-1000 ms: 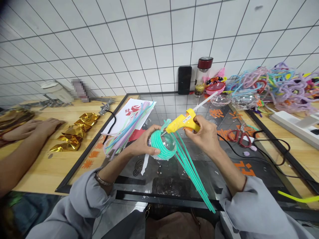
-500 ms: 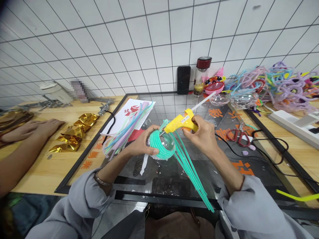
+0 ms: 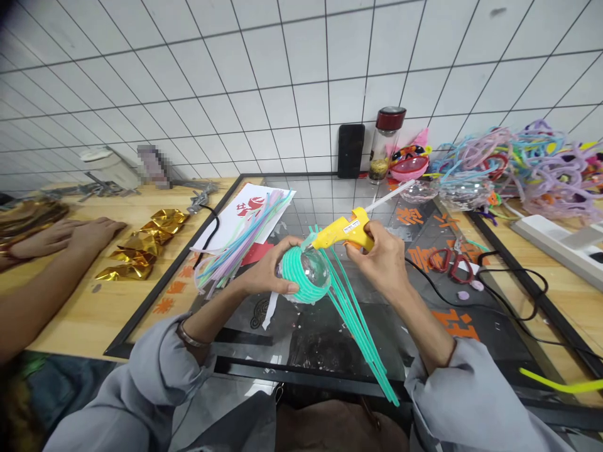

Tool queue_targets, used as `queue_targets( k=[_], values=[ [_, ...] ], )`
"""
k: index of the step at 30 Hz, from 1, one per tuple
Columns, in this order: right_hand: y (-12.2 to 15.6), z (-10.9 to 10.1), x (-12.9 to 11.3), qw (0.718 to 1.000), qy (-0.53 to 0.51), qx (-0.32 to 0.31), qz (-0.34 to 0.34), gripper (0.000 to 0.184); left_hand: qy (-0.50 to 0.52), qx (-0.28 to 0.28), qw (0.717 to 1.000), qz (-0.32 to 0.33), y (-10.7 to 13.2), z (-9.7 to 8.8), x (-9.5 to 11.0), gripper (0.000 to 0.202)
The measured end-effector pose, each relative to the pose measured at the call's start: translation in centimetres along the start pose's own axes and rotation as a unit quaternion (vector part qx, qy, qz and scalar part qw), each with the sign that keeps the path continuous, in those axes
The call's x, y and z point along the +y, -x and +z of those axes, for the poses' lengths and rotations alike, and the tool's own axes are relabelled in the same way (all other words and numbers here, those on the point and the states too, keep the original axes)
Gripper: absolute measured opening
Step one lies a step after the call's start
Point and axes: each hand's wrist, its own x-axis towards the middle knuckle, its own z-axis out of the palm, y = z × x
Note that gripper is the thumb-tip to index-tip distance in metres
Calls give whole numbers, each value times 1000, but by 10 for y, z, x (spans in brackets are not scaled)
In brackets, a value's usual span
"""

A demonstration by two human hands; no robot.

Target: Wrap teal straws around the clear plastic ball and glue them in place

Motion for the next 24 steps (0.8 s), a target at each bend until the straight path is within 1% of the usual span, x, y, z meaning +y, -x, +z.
queue_targets(
  k=[8, 12, 19, 24],
  values=[
    [1, -1, 0, 1000, -4, -8, -2, 21, -8, 1, 1000, 24, 0, 0, -1, 75],
    [2, -4, 2, 1000, 6, -11, -11, 20, -14, 0, 1000, 21, -1, -1, -2, 74],
    [1, -5, 12, 1000, 1, -27, 1, 24, -4, 0, 1000, 18, -3, -2, -5, 76],
    [1, -8, 14, 999, -11, -33, -7, 26, -2, -2, 1000, 14, -4, 0, -6, 78]
  ],
)
